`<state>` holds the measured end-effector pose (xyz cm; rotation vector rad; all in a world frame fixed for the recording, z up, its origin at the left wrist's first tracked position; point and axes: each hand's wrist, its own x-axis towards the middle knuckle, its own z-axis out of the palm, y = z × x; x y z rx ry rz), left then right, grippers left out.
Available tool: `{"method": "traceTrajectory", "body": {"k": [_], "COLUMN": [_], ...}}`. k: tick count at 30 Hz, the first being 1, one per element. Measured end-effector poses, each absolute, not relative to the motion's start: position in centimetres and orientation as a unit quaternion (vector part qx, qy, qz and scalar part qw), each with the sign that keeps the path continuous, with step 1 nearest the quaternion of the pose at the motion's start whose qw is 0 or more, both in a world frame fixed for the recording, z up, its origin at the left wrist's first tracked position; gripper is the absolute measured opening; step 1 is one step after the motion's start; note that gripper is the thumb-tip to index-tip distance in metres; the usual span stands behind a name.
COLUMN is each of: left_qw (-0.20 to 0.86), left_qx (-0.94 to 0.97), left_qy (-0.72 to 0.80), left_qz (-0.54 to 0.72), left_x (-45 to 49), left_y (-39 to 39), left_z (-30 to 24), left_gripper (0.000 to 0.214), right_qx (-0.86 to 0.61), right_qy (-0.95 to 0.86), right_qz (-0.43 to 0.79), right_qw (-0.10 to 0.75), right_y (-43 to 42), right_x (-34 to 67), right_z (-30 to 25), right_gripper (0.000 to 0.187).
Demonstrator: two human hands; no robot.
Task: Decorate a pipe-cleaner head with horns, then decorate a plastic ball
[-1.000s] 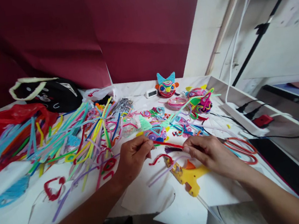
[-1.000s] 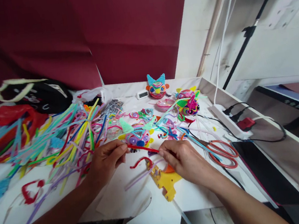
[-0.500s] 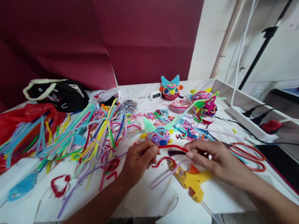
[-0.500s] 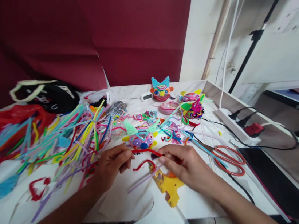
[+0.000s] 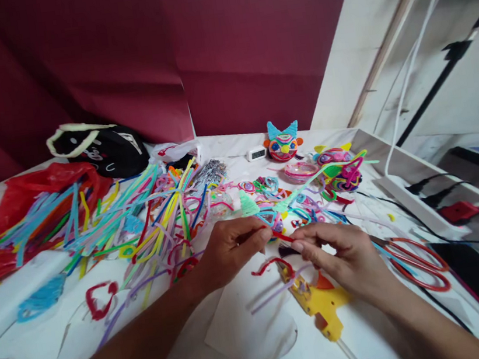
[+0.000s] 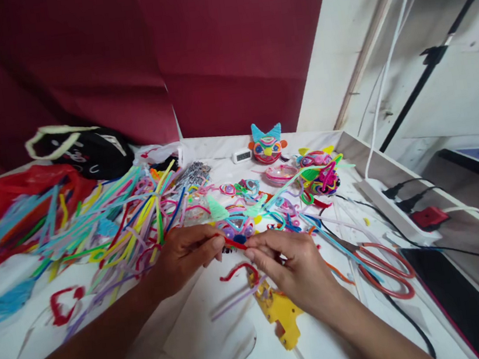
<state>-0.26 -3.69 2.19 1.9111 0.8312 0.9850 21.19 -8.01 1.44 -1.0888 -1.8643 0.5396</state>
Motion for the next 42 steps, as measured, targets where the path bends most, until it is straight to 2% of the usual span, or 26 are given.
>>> {"method": "traceTrajectory", "body": {"k": [4, 8, 11, 16, 20, 24, 31, 36, 42], "left_qw": [0.398, 0.332, 0.268, 0.152, 0.127, 0.187, 0.427, 0.514, 0.571], "left_qx": [0.689, 0.619, 0.651, 0.705, 0.710, 0.704, 0.611, 0.581, 0.557], "left_qy": [0.360, 0.411, 0.426, 0.441, 0.450, 0.454, 0.409, 0.376, 0.349], "left_qz": [0.487, 0.581, 0.568, 0.534, 0.526, 0.513, 0.526, 0.506, 0.491], "left_x": [0.0, -0.1, -0.2, -0.4, -0.6, -0.6, -0.5, -0.4, -0.4], "left_y": [-2.6, -1.5, -1.0, -0.7, -0.6, -0.4, 0.8, 1.0, 1.3], "left_z": [0.4, -2.2, -3.6, -3.9, -3.7, -4.1, -5.2, -4.9, -6.2], "left_gripper": [0.020, 0.021, 0.033, 0.042, 0.049, 0.058, 0.088, 0.107, 0.114], "right_qx": [-0.472, -0.498, -0.490, -0.493, -0.493, -0.487, -0.497, -0.508, -0.497], "right_qy": [-0.758, -0.764, -0.777, -0.778, -0.776, -0.778, -0.758, -0.747, -0.747], "right_qz": [0.137, 0.086, 0.040, 0.009, 0.011, -0.005, -0.023, -0.008, -0.002], "right_qw": [0.428, 0.402, 0.393, 0.390, 0.394, 0.398, 0.423, 0.428, 0.442], "right_y": [-7.6, -6.6, -5.8, -5.0, -4.9, -5.0, -5.1, -5.2, -5.3], "right_x": [22.4, 23.4, 23.6, 23.3, 23.0, 22.4, 22.4, 22.9, 22.9], "right_z": [1.5, 1.4, 1.2, 0.3, -0.7, -1.3, -1.7, -1.9, -1.9], "right_gripper": [0.012, 0.011, 0.010, 0.009, 0.010, 0.012, 0.011, 0.011, 0.011]}}
